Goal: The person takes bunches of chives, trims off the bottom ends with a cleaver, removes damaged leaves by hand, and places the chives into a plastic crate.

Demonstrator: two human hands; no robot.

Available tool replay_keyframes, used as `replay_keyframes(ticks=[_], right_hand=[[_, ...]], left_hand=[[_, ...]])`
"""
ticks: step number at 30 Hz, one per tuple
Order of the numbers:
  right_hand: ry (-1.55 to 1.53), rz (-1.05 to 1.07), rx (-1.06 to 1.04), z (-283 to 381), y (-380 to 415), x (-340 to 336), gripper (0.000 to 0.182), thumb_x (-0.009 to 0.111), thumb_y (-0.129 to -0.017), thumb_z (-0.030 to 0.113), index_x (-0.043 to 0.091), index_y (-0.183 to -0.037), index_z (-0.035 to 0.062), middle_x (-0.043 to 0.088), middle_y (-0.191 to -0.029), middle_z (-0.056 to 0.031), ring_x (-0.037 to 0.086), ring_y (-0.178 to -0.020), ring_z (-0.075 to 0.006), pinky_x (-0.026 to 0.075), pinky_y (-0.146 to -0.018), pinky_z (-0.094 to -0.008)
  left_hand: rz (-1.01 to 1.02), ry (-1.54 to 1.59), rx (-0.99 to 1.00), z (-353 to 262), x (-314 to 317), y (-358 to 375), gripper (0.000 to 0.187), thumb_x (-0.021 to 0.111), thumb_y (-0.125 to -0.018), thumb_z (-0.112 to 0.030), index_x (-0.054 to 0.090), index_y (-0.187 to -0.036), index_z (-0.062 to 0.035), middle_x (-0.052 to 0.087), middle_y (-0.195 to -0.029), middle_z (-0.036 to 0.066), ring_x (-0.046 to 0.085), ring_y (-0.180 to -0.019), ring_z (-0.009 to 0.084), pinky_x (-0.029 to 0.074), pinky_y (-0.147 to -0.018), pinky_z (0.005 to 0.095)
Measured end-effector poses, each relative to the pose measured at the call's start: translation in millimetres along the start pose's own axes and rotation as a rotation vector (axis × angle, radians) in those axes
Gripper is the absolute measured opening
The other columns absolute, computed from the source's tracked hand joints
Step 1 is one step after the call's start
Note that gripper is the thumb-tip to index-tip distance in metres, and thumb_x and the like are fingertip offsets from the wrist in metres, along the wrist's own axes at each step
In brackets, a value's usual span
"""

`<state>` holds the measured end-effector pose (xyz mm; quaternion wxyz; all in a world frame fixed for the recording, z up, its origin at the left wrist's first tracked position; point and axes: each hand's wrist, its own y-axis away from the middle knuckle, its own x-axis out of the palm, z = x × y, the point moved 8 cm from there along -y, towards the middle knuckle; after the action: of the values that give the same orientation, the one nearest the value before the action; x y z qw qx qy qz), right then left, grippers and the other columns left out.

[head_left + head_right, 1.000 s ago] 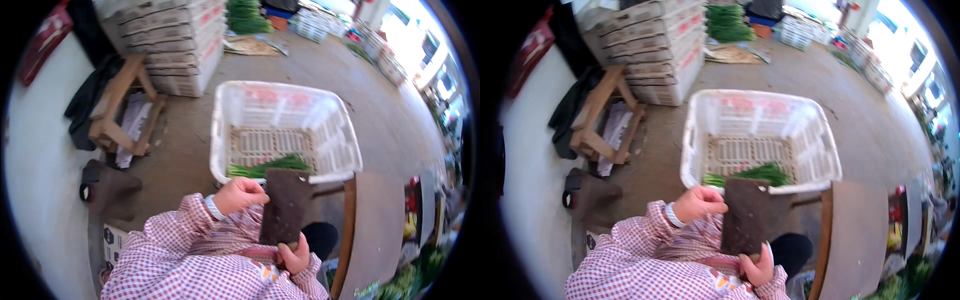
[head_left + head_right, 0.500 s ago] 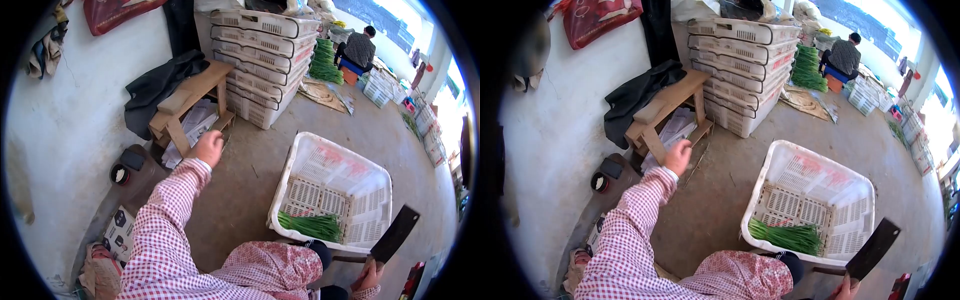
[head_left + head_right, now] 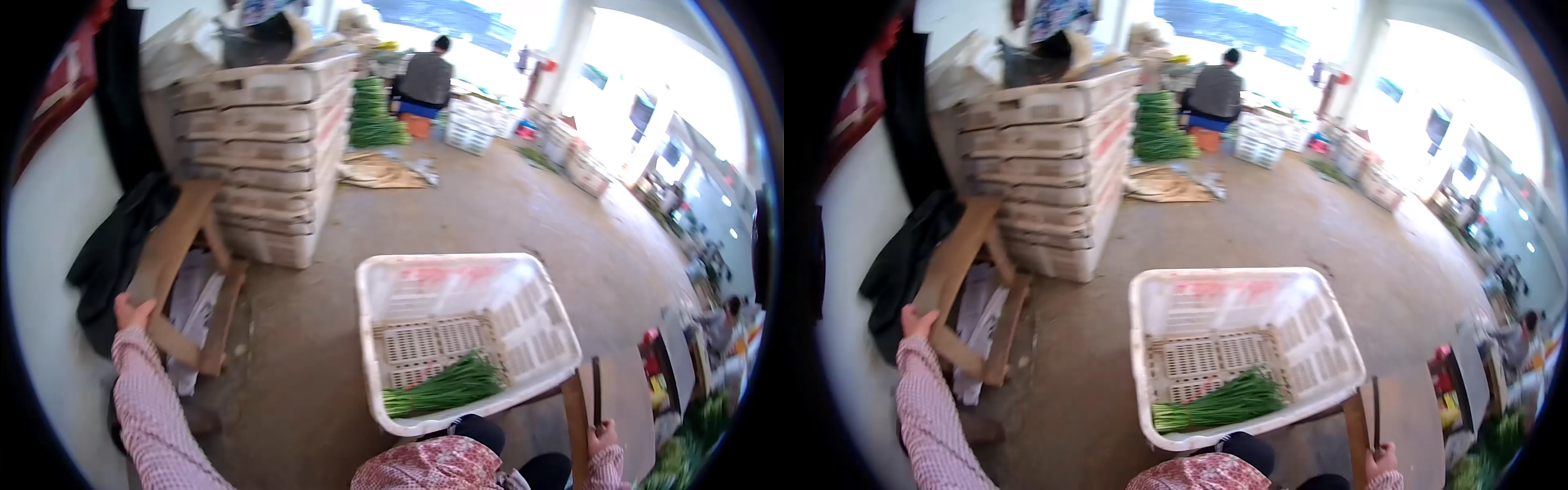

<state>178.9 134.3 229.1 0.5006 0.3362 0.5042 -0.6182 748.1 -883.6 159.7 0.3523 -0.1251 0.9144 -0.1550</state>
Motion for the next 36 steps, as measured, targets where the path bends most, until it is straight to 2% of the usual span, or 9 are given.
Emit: replay_keyframes(ticks=[7, 12, 16, 25, 27, 29, 31, 33, 36], right_hand=[[-0.030, 0.225, 0.153, 41, 15, -3, 0.041, 0.069, -0.073, 0.029, 0.054, -0.100, 0.0015, 0.065, -0.088, -0.0219, 0.064, -0.087, -0.0356, 0.050, -0.076, -0.0394], [-0.162, 0.292, 0.240, 30, 18, 4, 0.045, 0.070, -0.073, 0.029, 0.054, -0.104, 0.0010, 0.066, -0.093, -0.0201, 0.064, -0.091, -0.0300, 0.050, -0.080, -0.0358], [-0.372, 0.241, 0.261, 8, 22, 5, 0.041, 0.069, -0.075, 0.025, 0.053, -0.104, 0.0004, 0.065, -0.085, -0.0132, 0.063, -0.080, -0.0203, 0.050, -0.073, -0.0322], [-0.992, -0.190, 0.195, -32, 64, -36, 0.044, 0.062, -0.081, 0.005, 0.041, -0.120, 0.0052, 0.053, -0.064, 0.0003, 0.050, -0.056, -0.0063, 0.040, -0.052, -0.0218], [-1.091, 0.098, 0.312, -48, 87, -34, 0.048, 0.060, -0.080, 0.002, 0.043, -0.125, 0.0068, 0.055, -0.064, 0.0005, 0.051, -0.056, -0.0072, 0.042, -0.051, -0.0244], [-0.609, 0.065, 0.191, -74, 112, -59, 0.042, 0.056, -0.083, 0.009, 0.046, -0.124, 0.0066, 0.057, -0.062, -0.0034, 0.055, -0.054, -0.0132, 0.044, -0.052, -0.0294], [-0.633, -0.136, 0.093, -108, 144, -61, 0.043, 0.058, -0.082, 0.010, 0.045, -0.123, 0.0023, 0.051, -0.060, 0.0001, 0.049, -0.051, -0.0090, 0.038, -0.048, -0.0253], [-0.641, -0.326, -0.001, -120, 169, -95, 0.045, 0.060, -0.082, 0.011, 0.044, -0.121, -0.0019, 0.045, -0.057, 0.0036, 0.043, -0.049, -0.0047, 0.033, -0.044, -0.0212], [-0.669, -0.201, 0.352, -138, 216, -118, 0.044, 0.052, -0.088, 0.022, 0.043, -0.124, -0.0024, 0.048, -0.056, 0.0034, 0.045, -0.051, -0.0056, 0.035, -0.047, -0.0223]], left_hand=[[0.001, -0.415, -0.164, -107, -49, 58, 0.071, 0.076, -0.059, -0.027, 0.041, -0.116, -0.0043, 0.053, -0.114, 0.021, 0.050, -0.107, 0.0396, 0.041, -0.092, 0.0430], [-0.075, -0.193, -0.076, -88, -42, 79, 0.068, 0.075, -0.060, -0.026, 0.040, -0.114, -0.0057, 0.052, -0.111, 0.020, 0.051, -0.105, 0.0361, 0.041, -0.091, 0.0405], [0.216, 0.374, -0.218, -127, -6, 113, 0.058, 0.073, -0.063, -0.020, 0.040, -0.109, -0.0083, 0.046, -0.095, 0.009, 0.048, -0.089, 0.0241, 0.041, -0.081, 0.0346], [1.437, 1.014, -0.024, -497, 69, 488, 0.039, 0.068, -0.066, -0.004, 0.042, -0.095, -0.0052, 0.054, -0.085, 0.007, 0.055, -0.076, 0.0177, 0.048, -0.069, 0.0300], [1.650, 0.988, 0.054, -533, 97, 593, 0.042, 0.075, -0.068, -0.012, 0.042, -0.093, -0.0051, 0.050, -0.079, 0.004, 0.051, -0.071, 0.0134, 0.044, -0.062, 0.0246], [1.785, 0.942, 0.152, -569, 87, 689, 0.038, 0.074, -0.073, -0.011, 0.041, -0.092, -0.0039, 0.052, -0.084, 0.005, 0.052, -0.076, 0.0127, 0.044, -0.067, 0.0255], [1.903, 0.780, 0.132, -581, 95, 779, 0.058, 0.085, -0.059, -0.023, 0.042, -0.093, -0.0047, 0.049, -0.082, 0.004, 0.049, -0.073, 0.0125, 0.042, -0.061, 0.0247], [1.632, 0.626, 0.639, -600, 93, 841, 0.068, 0.084, -0.052, -0.039, 0.043, -0.092, -0.0033, 0.047, -0.082, 0.007, 0.050, -0.077, 0.0185, 0.044, -0.068, 0.0293], [1.517, 0.531, 0.931, -620, 58, 906, 0.068, 0.079, -0.052, -0.043, 0.044, -0.092, -0.0015, 0.046, -0.095, 0.016, 0.047, -0.092, 0.0287, 0.042, -0.082, 0.0354]])
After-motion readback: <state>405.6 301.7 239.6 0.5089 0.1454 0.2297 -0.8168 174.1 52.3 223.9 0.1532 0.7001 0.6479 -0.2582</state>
